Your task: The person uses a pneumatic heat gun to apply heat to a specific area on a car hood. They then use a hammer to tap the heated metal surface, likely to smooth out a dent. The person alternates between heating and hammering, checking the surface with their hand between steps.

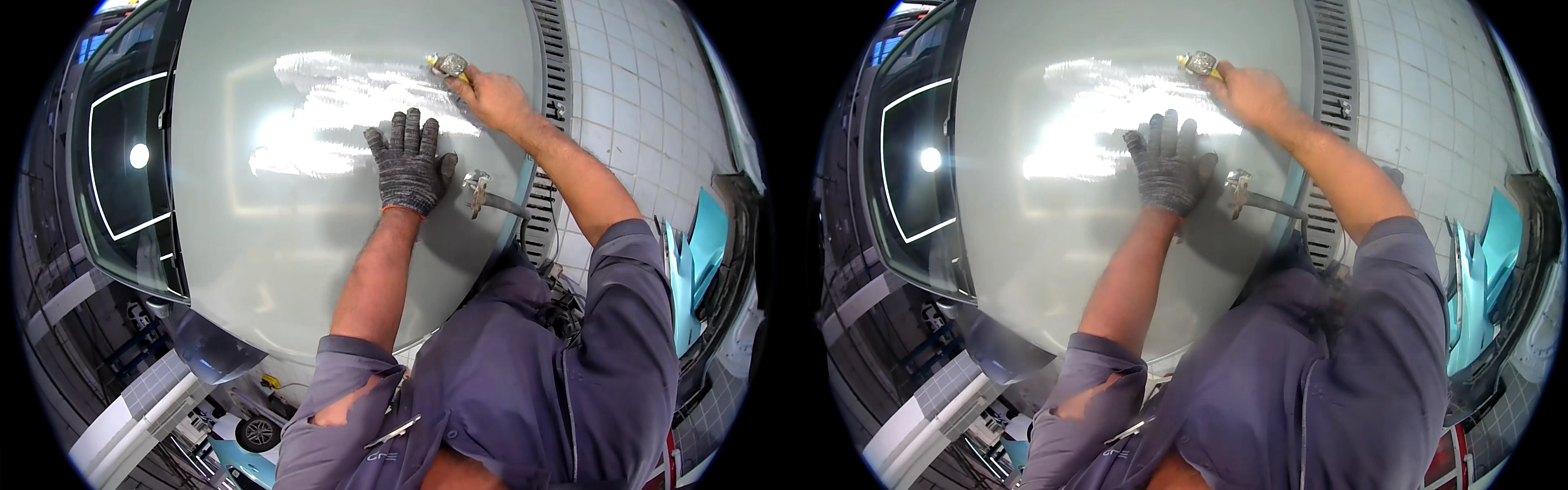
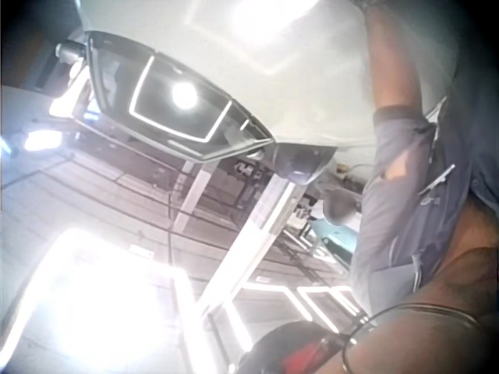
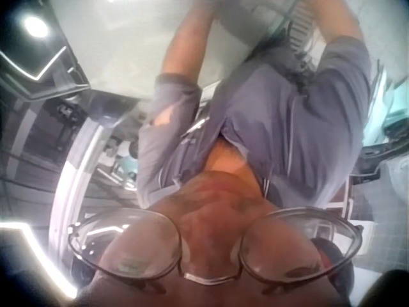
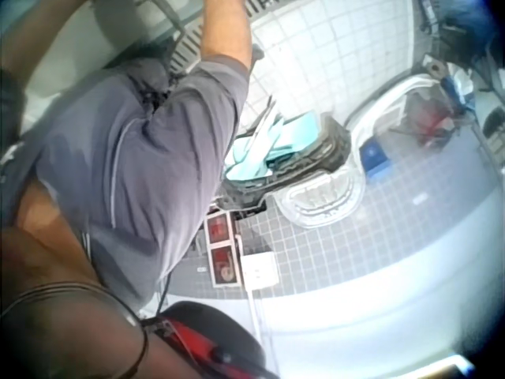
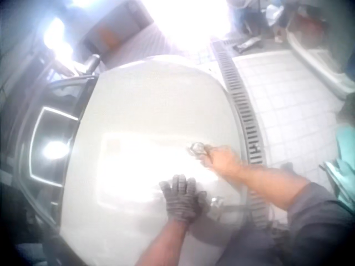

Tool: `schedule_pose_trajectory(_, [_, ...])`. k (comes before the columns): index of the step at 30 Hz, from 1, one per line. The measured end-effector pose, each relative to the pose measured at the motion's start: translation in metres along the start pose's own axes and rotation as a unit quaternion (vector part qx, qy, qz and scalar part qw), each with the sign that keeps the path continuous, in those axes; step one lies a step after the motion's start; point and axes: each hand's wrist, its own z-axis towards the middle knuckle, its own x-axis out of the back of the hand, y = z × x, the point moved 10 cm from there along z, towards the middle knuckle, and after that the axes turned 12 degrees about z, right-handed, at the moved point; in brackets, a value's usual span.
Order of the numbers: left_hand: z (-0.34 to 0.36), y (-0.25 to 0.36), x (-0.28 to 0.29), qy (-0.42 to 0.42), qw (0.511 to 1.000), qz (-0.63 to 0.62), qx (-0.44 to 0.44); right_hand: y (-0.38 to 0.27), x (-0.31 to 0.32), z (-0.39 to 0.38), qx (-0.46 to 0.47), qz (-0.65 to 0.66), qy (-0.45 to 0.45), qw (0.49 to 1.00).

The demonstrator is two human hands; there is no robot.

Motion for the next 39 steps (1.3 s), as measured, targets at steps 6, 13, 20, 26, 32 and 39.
schedule_pose_trajectory(6, [0.001,-0.001,0.004,0.020,1.000,-0.017,0.002,-0.007,-0.013,-0.005,0.003,-0.027,-0.071,0.997])
schedule_pose_trajectory(13, [0.001,-0.001,-0.007,-0.010,0.999,-0.031,0.010,0.016,-0.011,-0.029,-0.007,-0.011,-0.062,0.998])
schedule_pose_trajectory(20, [0.001,0.000,-0.007,-0.028,1.000,-0.003,0.008,0.052,-0.006,-0.051,-0.022,0.030,-0.008,0.999])
schedule_pose_trajectory(26, [0.005,0.000,-0.003,0.045,0.998,-0.032,-0.002,0.068,-0.011,-0.064,-0.069,-0.036,-0.024,0.997])
schedule_pose_trajectory(32, [0.000,-0.002,0.006,0.068,0.997,-0.033,0.011,0.067,-0.014,-0.066,-0.056,-0.028,-0.035,0.997])
schedule_pose_trajectory(39, [0.003,-0.001,-0.010,0.007,1.000,-0.009,-0.003,0.065,-0.019,-0.067,-0.072,-0.008,-0.104,0.992])
